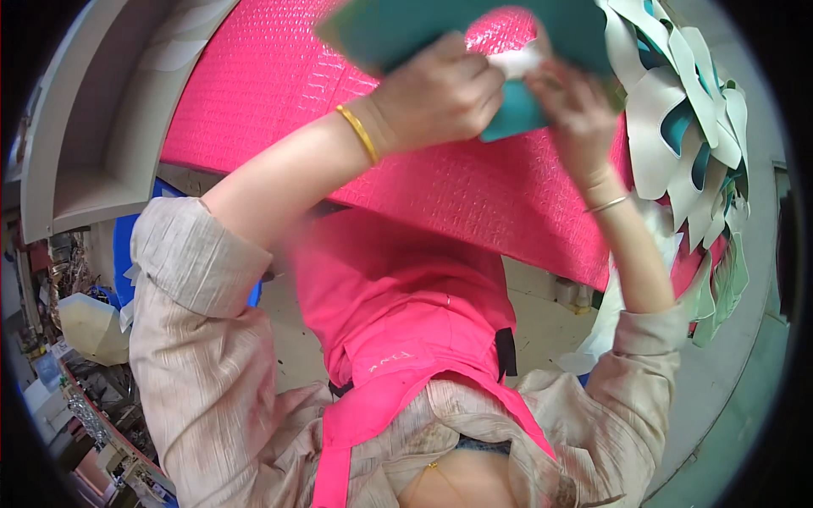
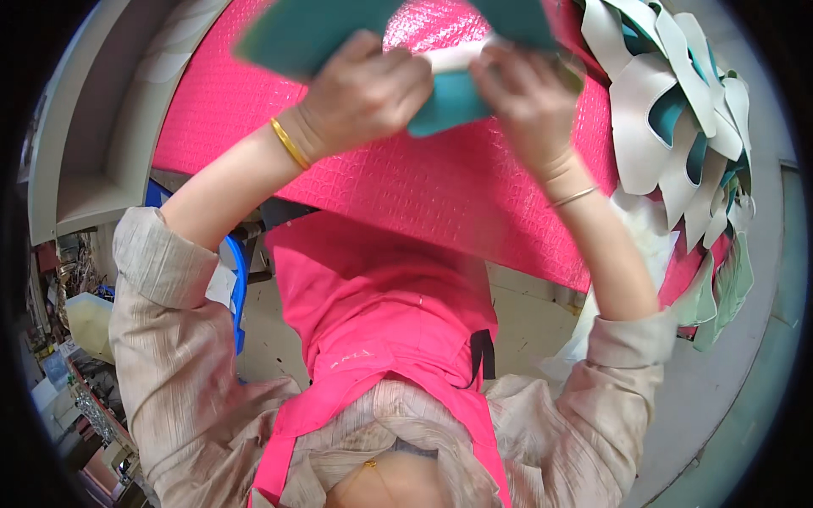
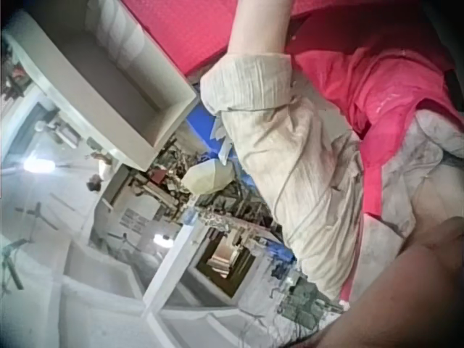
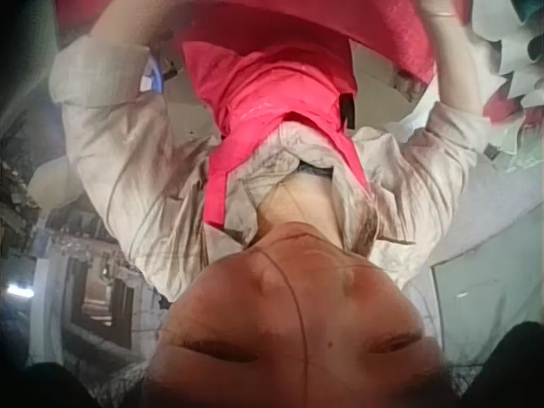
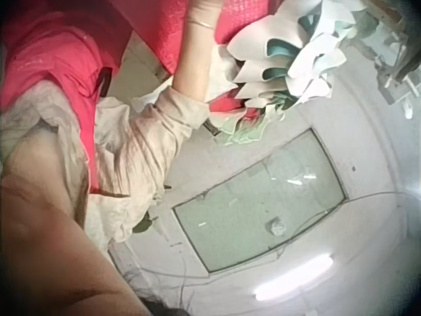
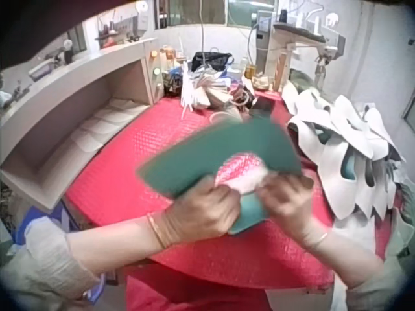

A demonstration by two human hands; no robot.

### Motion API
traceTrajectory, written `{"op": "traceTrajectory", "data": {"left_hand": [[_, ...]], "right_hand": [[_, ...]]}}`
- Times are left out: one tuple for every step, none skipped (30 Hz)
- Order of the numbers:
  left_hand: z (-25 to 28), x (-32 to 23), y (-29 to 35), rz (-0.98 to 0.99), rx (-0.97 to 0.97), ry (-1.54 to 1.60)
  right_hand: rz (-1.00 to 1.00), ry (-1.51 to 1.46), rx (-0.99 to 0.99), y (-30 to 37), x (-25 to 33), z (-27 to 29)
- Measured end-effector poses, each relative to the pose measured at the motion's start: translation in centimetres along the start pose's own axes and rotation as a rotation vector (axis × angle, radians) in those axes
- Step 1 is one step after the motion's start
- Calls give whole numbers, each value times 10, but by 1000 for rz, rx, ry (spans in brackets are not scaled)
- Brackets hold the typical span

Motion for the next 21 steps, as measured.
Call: {"op": "traceTrajectory", "data": {"left_hand": [[-7,-8,10,-39,44,1],[-17,-20,21,-77,86,8],[-23,-35,34,-43,138,5],[-28,-49,45,-10,183,11],[-26,-57,49,90,169,32],[-25,-65,51,187,157,59],[-27,-70,54,283,145,85],[-29,-71,55,440,37,146],[-29,-70,56,579,29,182],[-30,-67,56,719,23,216],[-32,-66,56,785,-96,255],[-33,-65,56,842,-91,271],[-34,-62,54,888,-90,297],[-36,-59,53,935,-88,316],[-40,-55,54,991,-85,334],[-44,-50,56,1058,-34,389],[-47,-46,56,1123,16,447],[-48,-42,55,1188,67,507],[-47,-38,54,1256,124,579],[-46,-36,52,1258,156,555],[-45,-34,51,1260,189,531]], "right_hand": [[2,-80,89,14,14,-2],[3,-160,184,31,28,-3],[16,-199,181,43,40,-5],[30,-233,188,53,50,-4],[20,-229,250,55,58,2],[28,-218,366,54,62,2],[36,-207,482,49,63,3],[53,-195,590,41,61,2],[54,-296,680,35,55,-2],[43,-376,708,33,49,-15],[55,-371,768,26,44,-24],[72,-372,821,17,42,-33],[87,-462,915,8,35,-40],[103,-557,1002,-3,30,-43],[126,-567,1084,-14,30,-42],[98,-590,1168,-17,30,-48],[77,-604,1200,-17,29,-56],[56,-618,1233,-17,29,-60],[67,-600,1247,-17,30,-61],[83,-582,1261,-22,31,-61],[99,-564,1275,-24,33,-61]]}}
Point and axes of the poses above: each hand's wrist, its own y-axis away from the middle knuckle, its own z-axis out of the back of the hand, x = y × z, the point moved 3 cm from there along -y, towards the middle knuckle, and after that the axes turned 14 degrees about y, right-handed, at the moved point
